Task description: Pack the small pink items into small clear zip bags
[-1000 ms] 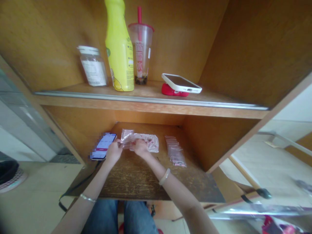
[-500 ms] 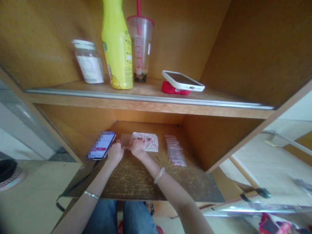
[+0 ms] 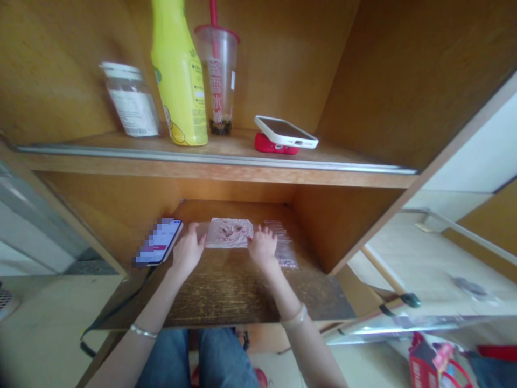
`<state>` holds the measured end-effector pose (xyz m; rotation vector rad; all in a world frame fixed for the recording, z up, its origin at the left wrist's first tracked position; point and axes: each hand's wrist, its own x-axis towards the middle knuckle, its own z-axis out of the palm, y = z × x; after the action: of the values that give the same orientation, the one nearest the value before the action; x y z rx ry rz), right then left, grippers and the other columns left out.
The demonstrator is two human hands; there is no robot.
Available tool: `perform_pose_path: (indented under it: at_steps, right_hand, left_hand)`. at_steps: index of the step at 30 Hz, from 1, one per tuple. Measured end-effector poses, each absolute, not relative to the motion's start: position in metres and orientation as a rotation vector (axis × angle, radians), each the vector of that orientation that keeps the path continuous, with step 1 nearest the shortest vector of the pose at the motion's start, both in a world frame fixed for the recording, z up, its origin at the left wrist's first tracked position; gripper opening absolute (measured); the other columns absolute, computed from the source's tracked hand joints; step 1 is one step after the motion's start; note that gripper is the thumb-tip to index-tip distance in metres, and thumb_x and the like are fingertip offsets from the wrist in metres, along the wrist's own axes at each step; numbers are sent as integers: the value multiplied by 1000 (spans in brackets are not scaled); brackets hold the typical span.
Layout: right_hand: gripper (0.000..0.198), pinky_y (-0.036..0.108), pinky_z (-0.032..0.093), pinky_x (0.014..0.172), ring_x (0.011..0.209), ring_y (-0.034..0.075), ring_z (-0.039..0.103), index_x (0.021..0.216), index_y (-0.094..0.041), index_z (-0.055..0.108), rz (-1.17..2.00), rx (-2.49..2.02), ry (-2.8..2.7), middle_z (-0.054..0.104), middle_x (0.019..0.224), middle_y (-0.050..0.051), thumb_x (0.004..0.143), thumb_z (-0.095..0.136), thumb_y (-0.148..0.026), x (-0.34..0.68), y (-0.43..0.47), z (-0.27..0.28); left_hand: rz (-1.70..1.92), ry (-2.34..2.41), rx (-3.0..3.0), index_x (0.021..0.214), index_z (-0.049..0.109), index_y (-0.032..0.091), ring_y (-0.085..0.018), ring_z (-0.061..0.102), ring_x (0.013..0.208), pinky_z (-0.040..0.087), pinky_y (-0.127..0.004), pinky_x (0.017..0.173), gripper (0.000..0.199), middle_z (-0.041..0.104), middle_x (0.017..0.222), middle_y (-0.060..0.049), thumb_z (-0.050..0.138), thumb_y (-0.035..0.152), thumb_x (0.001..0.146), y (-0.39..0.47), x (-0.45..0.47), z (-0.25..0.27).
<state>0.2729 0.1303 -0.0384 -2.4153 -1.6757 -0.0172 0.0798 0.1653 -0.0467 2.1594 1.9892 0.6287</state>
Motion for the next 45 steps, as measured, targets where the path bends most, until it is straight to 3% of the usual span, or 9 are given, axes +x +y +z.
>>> perform_pose_path:
  at_steps: [4, 10, 17, 21, 27, 30, 33, 39, 45]
  right_hand:
    - [48, 40, 39, 87, 111, 31, 54, 130, -5, 44, -47, -2612, -1460, 57, 121, 23, 87, 48, -27, 311, 101, -58]
    - [30, 37, 38, 87, 100, 25, 62, 104, -16, 66, 47, -2545, -1409, 68, 102, 13, 89, 40, -18, 330, 80, -76]
    - [36, 39, 39, 88, 102, 28, 62, 114, -20, 65, 165, -2347, -1144, 69, 107, 13, 91, 39, -29, 342, 72, -72]
    - [41, 38, 43, 83, 96, 29, 63, 109, -14, 66, 182, -2001, -1000, 69, 104, 16, 85, 41, -35, 340, 64, -68]
    - [35, 27, 45, 64, 70, 18, 60, 87, -14, 68, 882, -1389, -1170, 68, 80, 7, 77, 60, -46, 309, 39, -37]
    - [32, 25, 44, 63, 68, 14, 57, 88, -15, 68, 1029, -1291, -1226, 67, 78, 4, 79, 61, -45, 296, 32, -28]
    - [32, 24, 43, 62, 66, 13, 56, 87, -15, 68, 1042, -1261, -1226, 66, 76, 3, 80, 61, -46, 291, 32, -30]
    - [32, 24, 42, 65, 66, 12, 56, 87, -15, 67, 1131, -1254, -1294, 65, 77, 2, 80, 61, -46, 284, 36, -37]
    - [34, 25, 42, 66, 75, 15, 56, 83, -16, 62, 723, -1407, -1178, 63, 84, 4, 70, 71, -47, 272, 40, -38]
  left_hand:
    - [829, 1763, 2178, 127, 37, 18, -23, 68, 84, 48, -29, 65, 38, 67, 98, -8, 45, 26, 91, 152, 90, -56]
    - [1033, 1365, 2232, 125, 40, 21, -15, 64, 69, 48, -25, 63, 37, 66, 95, -3, 49, 27, 89, 133, 108, -65]
    - [1131, 1175, 2172, 114, 51, 22, -16, 63, 82, 49, -30, 77, 26, 64, 106, -5, 49, 30, 89, 125, 100, -61]
    - [1123, 1112, 2047, 110, 57, 21, -18, 61, 89, 48, -30, 79, 26, 64, 107, -7, 49, 34, 89, 122, 99, -54]
    - [860, 818, 1747, 103, 62, 20, -18, 59, 97, 45, -28, 83, 31, 65, 106, -5, 46, 43, 89, 105, 107, -32]
    - [668, 669, 1606, 88, 62, 17, -15, 60, 77, 44, -26, 74, 33, 66, 83, -3, 47, 47, 88, 98, 107, -23]
    - [596, 617, 1542, 79, 58, 16, -13, 56, 66, 42, -24, 67, 37, 60, 68, 0, 43, 49, 89, 95, 102, -19]
    - [530, 568, 1543, 80, 56, 16, -11, 52, 67, 39, -22, 68, 24, 56, 70, 2, 52, 39, 86, 96, 91, -22]
    - [606, 645, 1471, 80, 55, 15, -10, 52, 64, 39, -22, 67, 18, 56, 66, 3, 57, 32, 82, 95, 87, -23]
